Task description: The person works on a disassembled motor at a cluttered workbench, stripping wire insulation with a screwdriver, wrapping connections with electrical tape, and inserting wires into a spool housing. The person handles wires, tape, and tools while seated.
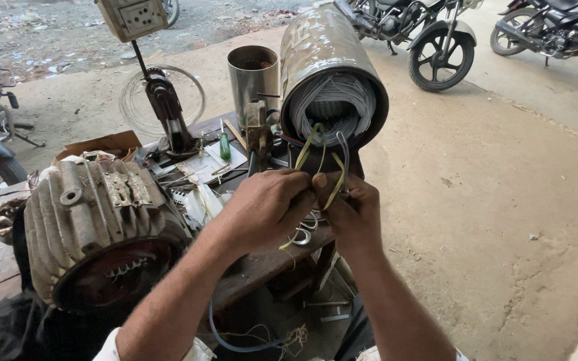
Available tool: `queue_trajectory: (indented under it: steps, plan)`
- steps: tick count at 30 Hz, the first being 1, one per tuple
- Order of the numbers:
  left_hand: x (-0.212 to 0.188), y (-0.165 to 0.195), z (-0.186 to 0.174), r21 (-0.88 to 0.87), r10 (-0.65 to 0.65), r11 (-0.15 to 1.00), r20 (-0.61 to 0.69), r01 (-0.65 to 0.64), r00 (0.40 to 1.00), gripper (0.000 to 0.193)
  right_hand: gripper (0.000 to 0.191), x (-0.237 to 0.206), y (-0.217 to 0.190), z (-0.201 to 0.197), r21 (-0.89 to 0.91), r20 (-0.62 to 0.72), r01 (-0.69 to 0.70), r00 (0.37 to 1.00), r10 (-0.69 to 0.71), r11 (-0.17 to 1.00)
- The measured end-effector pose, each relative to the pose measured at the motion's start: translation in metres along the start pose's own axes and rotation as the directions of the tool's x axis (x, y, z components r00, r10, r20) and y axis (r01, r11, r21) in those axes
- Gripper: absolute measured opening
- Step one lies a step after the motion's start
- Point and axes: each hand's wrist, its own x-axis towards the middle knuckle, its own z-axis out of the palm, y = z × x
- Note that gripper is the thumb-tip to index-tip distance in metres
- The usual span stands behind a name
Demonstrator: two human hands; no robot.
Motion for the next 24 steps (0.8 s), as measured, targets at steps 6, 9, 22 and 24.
queue_trajectory:
  steps: [6, 9, 22, 24]
  plan:
    - [0.001, 0.012, 0.005, 0.155, -0.036, 0.988, 0.066, 0.026, 0.997, 0.023, 0.008, 0.008, -0.004, -0.002, 0.134, -0.059, -0.125, 0.989, 0.133, 0.983]
    - [0.0, 0.025, 0.004, 0.113, 0.073, 0.992, -0.097, -0.062, 0.993, 0.021, 0.007, 0.004, -0.012, -0.018, 0.084, 0.041, -0.084, 0.996, 0.08, 0.993]
    - [0.02, 0.02, 0.02, 0.299, -0.066, 0.934, -0.393, 0.196, 0.917, 0.026, 0.009, -0.039, -0.002, -0.008, -0.4, -0.023, 0.393, 0.899, -0.437, 0.828]
    - [0.022, 0.019, 0.024, 0.287, -0.058, 0.94, -0.398, 0.184, 0.915, 0.023, 0.006, -0.041, -0.004, -0.006, -0.54, 0.013, 0.463, 0.84, -0.542, 0.703]
